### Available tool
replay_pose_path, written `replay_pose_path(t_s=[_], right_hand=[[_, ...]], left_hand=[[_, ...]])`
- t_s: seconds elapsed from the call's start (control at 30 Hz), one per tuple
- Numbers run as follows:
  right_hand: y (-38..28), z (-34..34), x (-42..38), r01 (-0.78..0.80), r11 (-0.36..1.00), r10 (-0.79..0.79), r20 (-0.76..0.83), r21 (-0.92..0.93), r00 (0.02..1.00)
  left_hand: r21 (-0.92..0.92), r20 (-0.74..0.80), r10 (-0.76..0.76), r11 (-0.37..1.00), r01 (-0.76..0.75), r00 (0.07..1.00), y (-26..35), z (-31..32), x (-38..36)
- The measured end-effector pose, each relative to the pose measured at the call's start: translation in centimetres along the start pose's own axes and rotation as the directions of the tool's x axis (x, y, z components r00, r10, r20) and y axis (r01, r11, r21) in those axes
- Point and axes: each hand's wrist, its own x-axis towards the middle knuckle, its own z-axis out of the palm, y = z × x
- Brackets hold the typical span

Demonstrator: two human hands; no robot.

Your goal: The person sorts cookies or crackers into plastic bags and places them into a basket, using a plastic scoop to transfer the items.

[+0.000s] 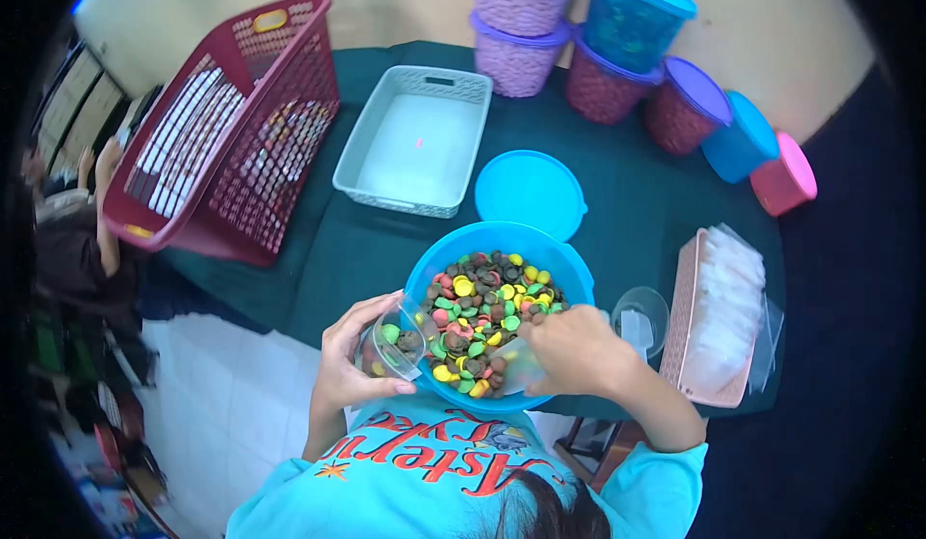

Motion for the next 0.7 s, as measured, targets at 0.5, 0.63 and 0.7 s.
replay_pose_path(t_s=[0.5, 0.63, 0.7], right_hand=[[0.9, 3.3, 1.6, 0.196, 0.934, -0.110, -0.285, 0.297, 0.952], [0.4, 4.9, 2.5, 0.234, 0.926, -0.091, -0.426, 0.296, 0.900], [0.0, 4.9, 3.0, 0.223, 0.897, -0.034, -0.442, 0.383, 0.896]], left_hand=[[0.098, -0.310, -0.110, 0.984, 0.147, 0.944, 1.2, 1.5, -3.8], [0.156, -0.286, -0.137, 0.970, 0.187, 0.948, 1.5, 1.3, -4.1], [0.140, -0.278, -0.164, 0.968, 0.208, 0.947, 1.9, 1.2, -4.0]])
